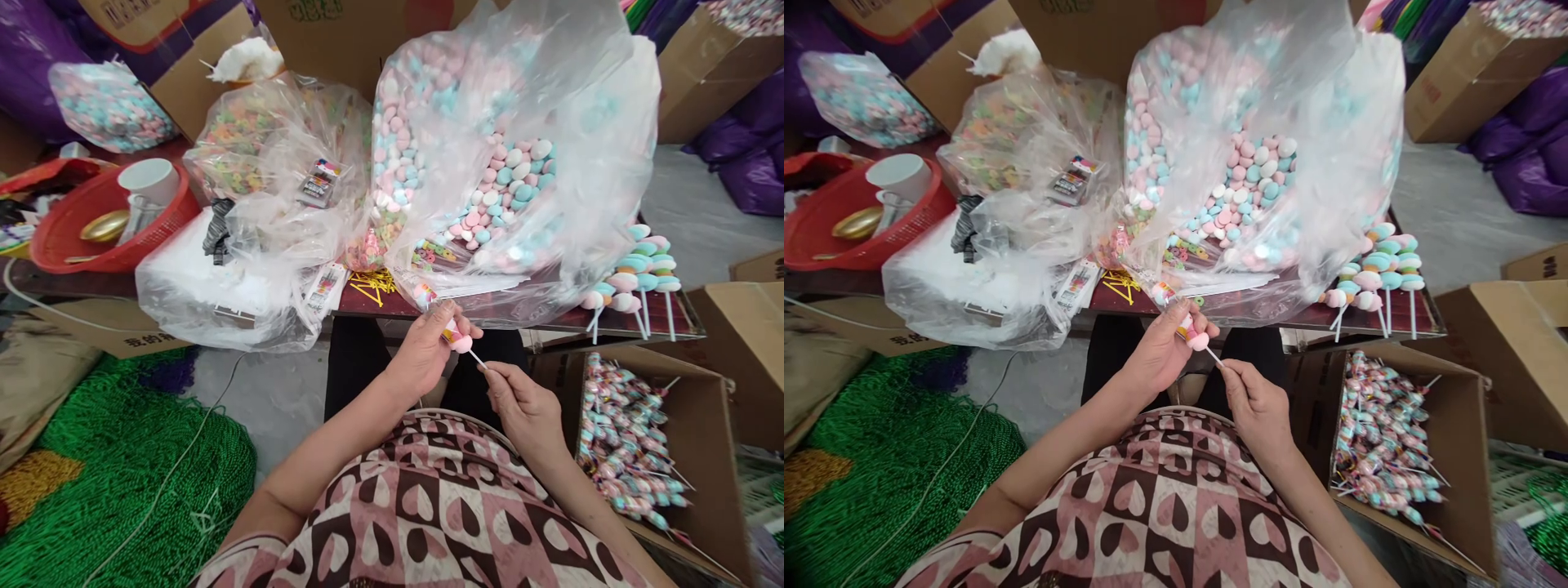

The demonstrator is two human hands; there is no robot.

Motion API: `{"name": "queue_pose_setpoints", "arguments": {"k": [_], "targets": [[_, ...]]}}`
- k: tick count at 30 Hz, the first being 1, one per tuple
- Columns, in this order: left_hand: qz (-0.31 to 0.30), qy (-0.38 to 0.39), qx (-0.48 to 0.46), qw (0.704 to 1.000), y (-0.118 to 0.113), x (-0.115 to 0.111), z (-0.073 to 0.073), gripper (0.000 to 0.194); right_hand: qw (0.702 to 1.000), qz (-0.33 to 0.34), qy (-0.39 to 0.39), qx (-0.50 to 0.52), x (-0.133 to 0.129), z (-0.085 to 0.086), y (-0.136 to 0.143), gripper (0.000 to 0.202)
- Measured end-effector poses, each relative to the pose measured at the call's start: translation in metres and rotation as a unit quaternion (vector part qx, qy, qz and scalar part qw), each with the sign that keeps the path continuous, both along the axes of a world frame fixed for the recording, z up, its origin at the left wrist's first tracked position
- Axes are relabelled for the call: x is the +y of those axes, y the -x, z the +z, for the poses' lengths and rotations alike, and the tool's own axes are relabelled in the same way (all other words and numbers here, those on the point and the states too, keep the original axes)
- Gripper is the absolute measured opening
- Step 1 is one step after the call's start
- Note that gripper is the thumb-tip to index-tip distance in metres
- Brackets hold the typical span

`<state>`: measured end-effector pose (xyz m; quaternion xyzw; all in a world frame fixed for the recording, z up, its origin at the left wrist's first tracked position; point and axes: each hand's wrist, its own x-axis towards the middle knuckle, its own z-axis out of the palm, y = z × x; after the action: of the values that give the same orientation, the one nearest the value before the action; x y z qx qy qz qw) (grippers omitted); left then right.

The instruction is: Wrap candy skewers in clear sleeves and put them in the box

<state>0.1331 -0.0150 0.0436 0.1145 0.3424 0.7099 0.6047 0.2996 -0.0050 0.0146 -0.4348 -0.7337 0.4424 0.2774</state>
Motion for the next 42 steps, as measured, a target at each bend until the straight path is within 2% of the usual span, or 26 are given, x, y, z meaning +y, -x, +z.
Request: {"name": "queue_pose_setpoints", "arguments": {"k": [4, 8, 11, 16, 19, 22, 27, 32, 35, 38, 42], "targets": [[-0.005, 0.009, 0.010, 1.000, -0.007, -0.003, -0.002, 0.031, 0.991, -0.019, 0.124, 0.046, -0.001, 0.000, 0.004, 0.031], [-0.029, 0.039, 0.008, 0.999, -0.013, -0.006, 0.000, 0.033, 0.953, 0.002, 0.274, 0.129, -0.005, 0.003, 0.012, 0.033], [-0.044, 0.037, 0.009, 0.998, -0.013, -0.007, 0.002, 0.032, 0.929, 0.010, 0.322, 0.181, -0.005, 0.006, 0.017, 0.032], [0.007, -0.029, -0.027, 0.999, 0.006, -0.004, 0.008, 0.037, 0.933, 0.008, 0.305, 0.192, -0.002, 0.007, 0.017, 0.029], [0.031, -0.049, -0.032, 0.998, 0.015, -0.003, 0.008, 0.030, 0.931, 0.028, 0.318, 0.176, -0.003, 0.006, 0.015, 0.029], [0.028, -0.043, -0.009, 0.999, 0.011, -0.003, 0.006, 0.023, 0.939, 0.024, 0.306, 0.157, -0.005, 0.006, 0.018, 0.031], [0.021, -0.024, 0.017, 0.999, -0.005, -0.007, 0.003, 0.025, 0.973, -0.008, 0.208, 0.105, -0.008, 0.012, 0.024, 0.034], [-0.013, -0.011, -0.002, 1.000, -0.011, -0.010, -0.002, 0.028, 0.974, 0.003, 0.198, 0.106, -0.009, 0.015, 0.028, 0.034], [-0.013, -0.016, -0.020, 1.000, -0.003, -0.009, -0.001, 0.031, 0.970, 0.004, 0.203, 0.131, -0.005, 0.015, 0.028, 0.035], [0.027, -0.027, -0.039, 0.999, 0.014, -0.006, 0.004, 0.035, 0.973, 0.002, 0.195, 0.120, -0.002, 0.013, 0.025, 0.033], [0.076, -0.035, -0.048, 0.995, 0.030, -0.005, 0.007, 0.025, 0.977, 0.008, 0.191, 0.097, -0.002, 0.009, 0.023, 0.031]]}}
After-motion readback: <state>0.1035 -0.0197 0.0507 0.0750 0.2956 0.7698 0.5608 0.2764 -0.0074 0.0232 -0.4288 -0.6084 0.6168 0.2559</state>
